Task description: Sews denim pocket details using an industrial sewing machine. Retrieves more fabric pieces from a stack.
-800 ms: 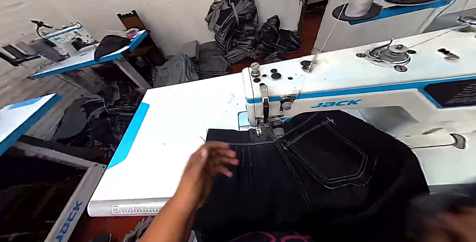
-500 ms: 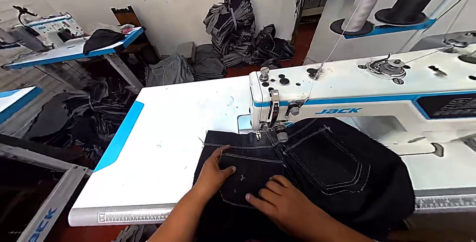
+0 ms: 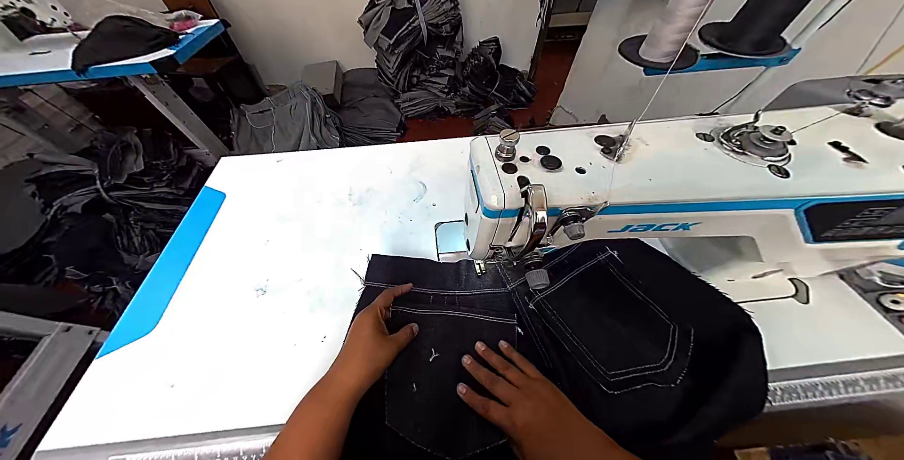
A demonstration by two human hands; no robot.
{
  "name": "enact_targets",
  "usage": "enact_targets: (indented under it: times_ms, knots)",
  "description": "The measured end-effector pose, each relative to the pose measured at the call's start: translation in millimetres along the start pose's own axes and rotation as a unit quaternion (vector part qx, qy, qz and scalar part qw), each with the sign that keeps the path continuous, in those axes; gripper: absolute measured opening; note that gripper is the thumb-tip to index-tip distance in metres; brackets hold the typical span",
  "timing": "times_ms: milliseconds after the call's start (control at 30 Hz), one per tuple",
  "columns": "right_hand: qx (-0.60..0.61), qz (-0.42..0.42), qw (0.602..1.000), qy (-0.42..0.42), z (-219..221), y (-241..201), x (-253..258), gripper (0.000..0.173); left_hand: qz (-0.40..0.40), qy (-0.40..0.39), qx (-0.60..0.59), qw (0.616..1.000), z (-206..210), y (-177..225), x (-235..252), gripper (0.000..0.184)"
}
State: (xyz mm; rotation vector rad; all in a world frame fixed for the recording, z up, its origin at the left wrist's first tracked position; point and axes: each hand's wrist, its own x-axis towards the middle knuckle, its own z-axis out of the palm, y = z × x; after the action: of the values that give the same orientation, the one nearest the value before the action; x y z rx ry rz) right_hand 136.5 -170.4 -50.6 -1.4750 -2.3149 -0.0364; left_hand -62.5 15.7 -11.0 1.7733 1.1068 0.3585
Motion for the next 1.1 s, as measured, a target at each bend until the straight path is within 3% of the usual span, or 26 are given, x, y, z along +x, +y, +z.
enact_targets:
  times_ms: [267, 900, 1033, 1100]
  knots:
    - [0.025, 0.05, 0.997, 0.06, 11.9, 0.7, -6.1, 0.057, 0.0, 0.019, -0.016, 1.0, 2.3, -3.0, -2.5, 0.056]
    - [0.053, 0.025, 0.998, 0.011, -1.0, -2.1, -0.6, 0.056, 0.03, 0.06, 0.016, 0.998, 8.3, -3.1, -2.6, 0.051]
    - [0.066, 0.045, 0.997, 0.005, -2.0, -3.4, -0.2, 0.059, 0.022, 0.077, 0.148, 0.986, 12.1, 10.7, -8.3, 0.048]
    - [0.066, 0.053, 0.996, 0.001, -2.3, -4.1, 0.2, 0.06, 0.09, 0.12, 0.277, 0.949, 26.8, 22.4, -18.1, 0.047]
